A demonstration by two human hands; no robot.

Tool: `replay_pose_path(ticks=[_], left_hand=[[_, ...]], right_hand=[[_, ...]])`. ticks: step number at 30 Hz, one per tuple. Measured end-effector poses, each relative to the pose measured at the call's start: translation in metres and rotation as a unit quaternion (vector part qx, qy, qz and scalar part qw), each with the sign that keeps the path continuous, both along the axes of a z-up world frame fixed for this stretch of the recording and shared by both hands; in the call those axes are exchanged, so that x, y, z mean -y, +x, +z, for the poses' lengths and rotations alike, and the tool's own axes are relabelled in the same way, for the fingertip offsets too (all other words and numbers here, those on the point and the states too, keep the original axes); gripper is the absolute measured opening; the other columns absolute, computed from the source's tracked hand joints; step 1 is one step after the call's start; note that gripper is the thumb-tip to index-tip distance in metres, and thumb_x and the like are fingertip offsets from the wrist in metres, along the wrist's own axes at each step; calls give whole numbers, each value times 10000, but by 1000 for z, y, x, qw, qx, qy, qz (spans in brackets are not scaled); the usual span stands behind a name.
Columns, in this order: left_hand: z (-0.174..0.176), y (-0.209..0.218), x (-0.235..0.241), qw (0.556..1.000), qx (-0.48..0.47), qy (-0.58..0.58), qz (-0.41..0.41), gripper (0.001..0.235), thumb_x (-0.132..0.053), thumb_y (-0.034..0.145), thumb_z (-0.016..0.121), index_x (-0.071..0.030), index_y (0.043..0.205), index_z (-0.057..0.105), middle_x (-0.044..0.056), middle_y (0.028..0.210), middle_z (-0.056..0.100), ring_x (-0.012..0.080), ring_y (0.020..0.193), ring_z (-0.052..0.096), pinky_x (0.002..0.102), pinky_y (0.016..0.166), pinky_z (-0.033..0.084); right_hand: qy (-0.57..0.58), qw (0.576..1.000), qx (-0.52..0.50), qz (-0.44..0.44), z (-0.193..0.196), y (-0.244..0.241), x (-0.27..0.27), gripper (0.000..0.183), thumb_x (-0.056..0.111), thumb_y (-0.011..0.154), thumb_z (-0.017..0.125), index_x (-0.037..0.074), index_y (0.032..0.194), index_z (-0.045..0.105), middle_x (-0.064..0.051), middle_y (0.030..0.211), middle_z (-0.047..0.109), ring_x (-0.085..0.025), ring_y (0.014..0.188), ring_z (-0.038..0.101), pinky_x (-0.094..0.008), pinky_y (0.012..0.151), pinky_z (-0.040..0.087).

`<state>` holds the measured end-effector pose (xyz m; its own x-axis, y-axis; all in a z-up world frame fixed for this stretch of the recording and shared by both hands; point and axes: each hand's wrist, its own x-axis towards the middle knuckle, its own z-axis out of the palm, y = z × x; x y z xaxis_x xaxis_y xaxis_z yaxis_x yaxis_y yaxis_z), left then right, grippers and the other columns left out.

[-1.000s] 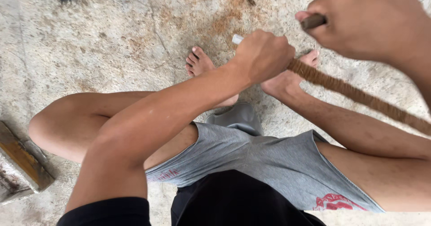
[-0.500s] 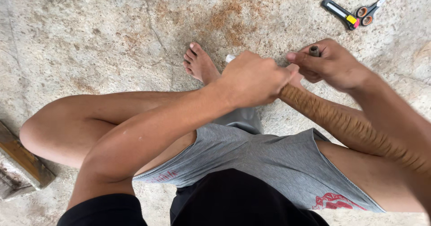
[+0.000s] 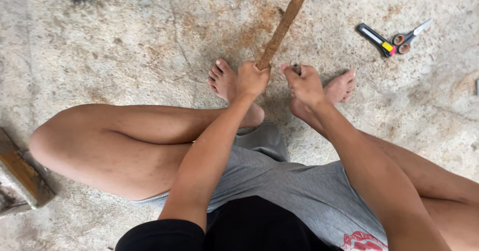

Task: The person sits on the floor and wraps a brown fibrous rope around a long cylindrical object using both hands. They repeatedly pull the rope from a pile, wrap it tightly around the cylinder, and adjust the tension to maintain a neat coil.

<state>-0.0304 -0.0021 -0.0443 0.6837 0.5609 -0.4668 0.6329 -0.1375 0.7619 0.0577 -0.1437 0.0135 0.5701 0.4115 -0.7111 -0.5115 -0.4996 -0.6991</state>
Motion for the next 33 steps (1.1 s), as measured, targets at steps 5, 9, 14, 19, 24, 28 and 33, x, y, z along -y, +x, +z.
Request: replay_pose_path(ticks=[5, 9, 14, 19, 24, 28, 33], left_hand=[[-7, -9, -2, 996, -77, -19, 49, 355, -355, 865, 633, -25, 776, 727, 225, 710, 699, 413, 743, 726, 493, 700, 548], [-4, -4, -4, 991, -123, -40, 43, 422, -448, 898, 640, -60, 776, 754, 212, 733, 718, 416, 757, 712, 495, 697, 539], [-6, -2, -8, 994, -101, -39, 23, 459, -441, 928, 647, -18, 772, 733, 241, 715, 705, 415, 735, 718, 499, 685, 547], [-5, 30, -24, 999, -9, -30, -18, 338, -309, 901, 626, -10, 786, 732, 221, 651, 688, 358, 635, 730, 464, 622, 564], [28, 82, -32, 996, 21, -69, -51, 322, -275, 920, 614, -83, 666, 664, 39, 522, 619, 155, 410, 561, 393, 409, 469], [58, 104, -29, 990, 44, -101, -84, 400, -299, 984, 588, -81, 648, 600, -1, 498, 532, 107, 368, 438, 360, 354, 384], [73, 115, -30, 988, 55, -96, -110, 364, -269, 976, 585, -71, 675, 634, -10, 473, 538, 104, 357, 450, 375, 359, 423]], right_hand=[[-86, 987, 97, 91, -30, -7, -5, 477, 307, 1030, 656, 61, 626, 594, -9, 492, 492, -105, 426, 419, -328, 424, 338], [-85, 975, 184, 89, -40, -7, -3, 495, 291, 1028, 662, 39, 611, 575, -20, 478, 486, -112, 434, 416, -341, 437, 346], [-95, 976, 187, 51, -32, -6, 2, 488, 306, 1052, 632, 66, 632, 565, 0, 501, 500, -96, 435, 432, -328, 426, 339], [-44, 987, 155, 8, -11, 4, 1, 497, 327, 1076, 577, 139, 621, 507, 38, 504, 479, -95, 396, 422, -314, 381, 339], [87, 974, 117, -173, 17, 35, -12, 482, 300, 1092, 610, 123, 668, 462, 38, 543, 408, -97, 433, 360, -297, 419, 327], [147, 955, 104, -238, 38, 61, -10, 476, 270, 1100, 614, 109, 685, 447, 29, 554, 373, -97, 459, 321, -303, 442, 290], [162, 953, 128, -220, 63, 60, -2, 470, 244, 1115, 628, 117, 697, 455, 36, 581, 379, -86, 484, 311, -304, 468, 262]])
